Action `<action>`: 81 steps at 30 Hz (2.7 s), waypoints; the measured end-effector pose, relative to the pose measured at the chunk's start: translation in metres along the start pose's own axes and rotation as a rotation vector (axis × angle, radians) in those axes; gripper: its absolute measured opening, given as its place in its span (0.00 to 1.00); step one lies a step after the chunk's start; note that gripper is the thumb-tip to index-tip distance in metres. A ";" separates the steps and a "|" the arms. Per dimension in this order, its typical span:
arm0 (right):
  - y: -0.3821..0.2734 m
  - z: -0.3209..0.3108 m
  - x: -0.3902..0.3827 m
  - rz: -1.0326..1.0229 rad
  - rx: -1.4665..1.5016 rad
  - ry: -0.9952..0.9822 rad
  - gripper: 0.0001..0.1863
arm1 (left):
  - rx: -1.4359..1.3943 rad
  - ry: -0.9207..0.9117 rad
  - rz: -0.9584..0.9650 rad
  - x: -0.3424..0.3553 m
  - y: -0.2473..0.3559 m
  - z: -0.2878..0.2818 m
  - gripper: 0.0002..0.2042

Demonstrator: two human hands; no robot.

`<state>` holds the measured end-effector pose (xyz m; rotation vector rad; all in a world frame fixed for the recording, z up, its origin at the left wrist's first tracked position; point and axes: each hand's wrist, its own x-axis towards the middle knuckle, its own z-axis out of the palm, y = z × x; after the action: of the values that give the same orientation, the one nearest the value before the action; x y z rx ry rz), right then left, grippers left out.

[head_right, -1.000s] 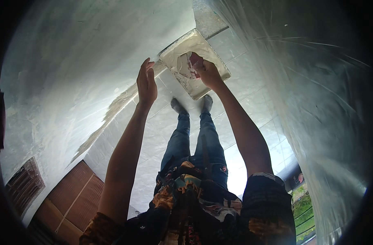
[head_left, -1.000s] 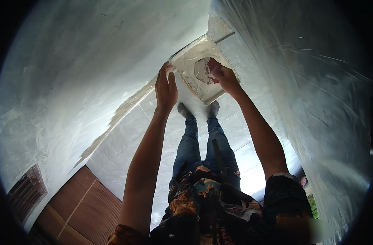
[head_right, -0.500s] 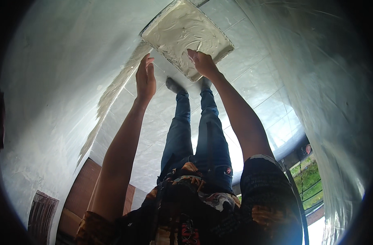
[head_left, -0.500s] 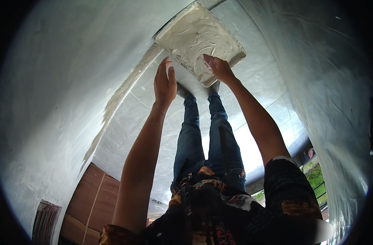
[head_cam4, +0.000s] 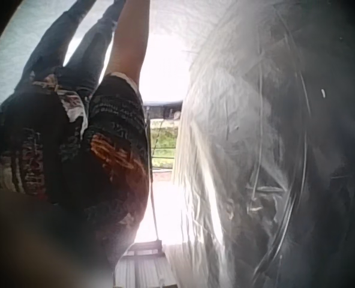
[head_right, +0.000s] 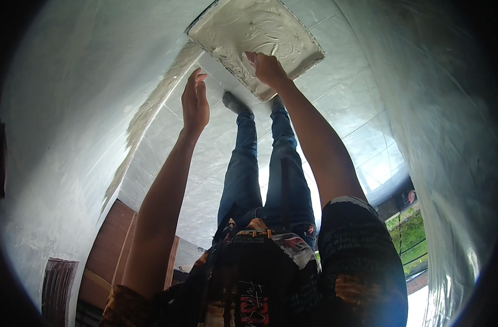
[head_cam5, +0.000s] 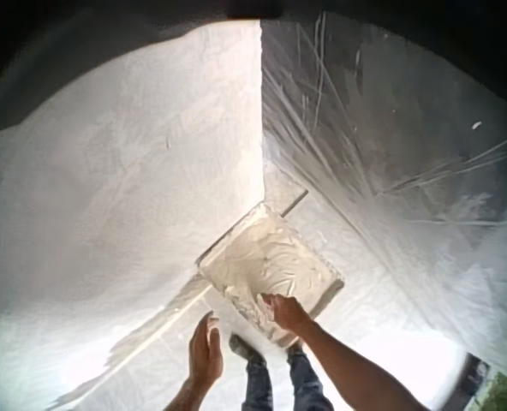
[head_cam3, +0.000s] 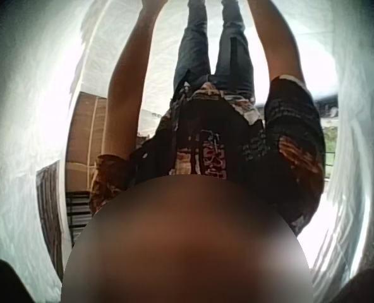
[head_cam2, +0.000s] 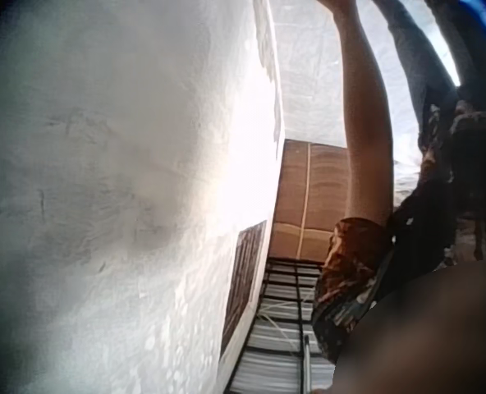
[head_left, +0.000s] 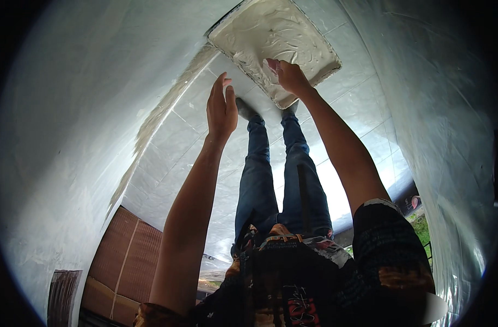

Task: The person applies and smooths wall putty onto a wall and a window frame using a scraper.

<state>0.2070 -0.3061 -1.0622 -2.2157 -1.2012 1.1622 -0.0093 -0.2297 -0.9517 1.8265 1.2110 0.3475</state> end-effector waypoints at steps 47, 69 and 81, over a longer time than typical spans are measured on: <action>-0.048 -0.125 -0.084 0.351 1.188 -0.348 0.12 | 0.008 0.114 0.098 -0.006 0.105 -0.062 0.22; -0.329 -0.422 -0.222 -0.713 0.978 0.004 0.15 | 0.133 0.586 0.870 -0.007 0.414 -0.260 0.20; -0.457 -0.510 -0.282 -1.069 1.047 0.175 0.11 | 0.329 0.880 1.261 -0.019 0.562 -0.384 0.20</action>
<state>0.2950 -0.2431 -0.3295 -0.6851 -1.0562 0.7722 0.0697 -0.1168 -0.2848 2.6554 0.4073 1.8760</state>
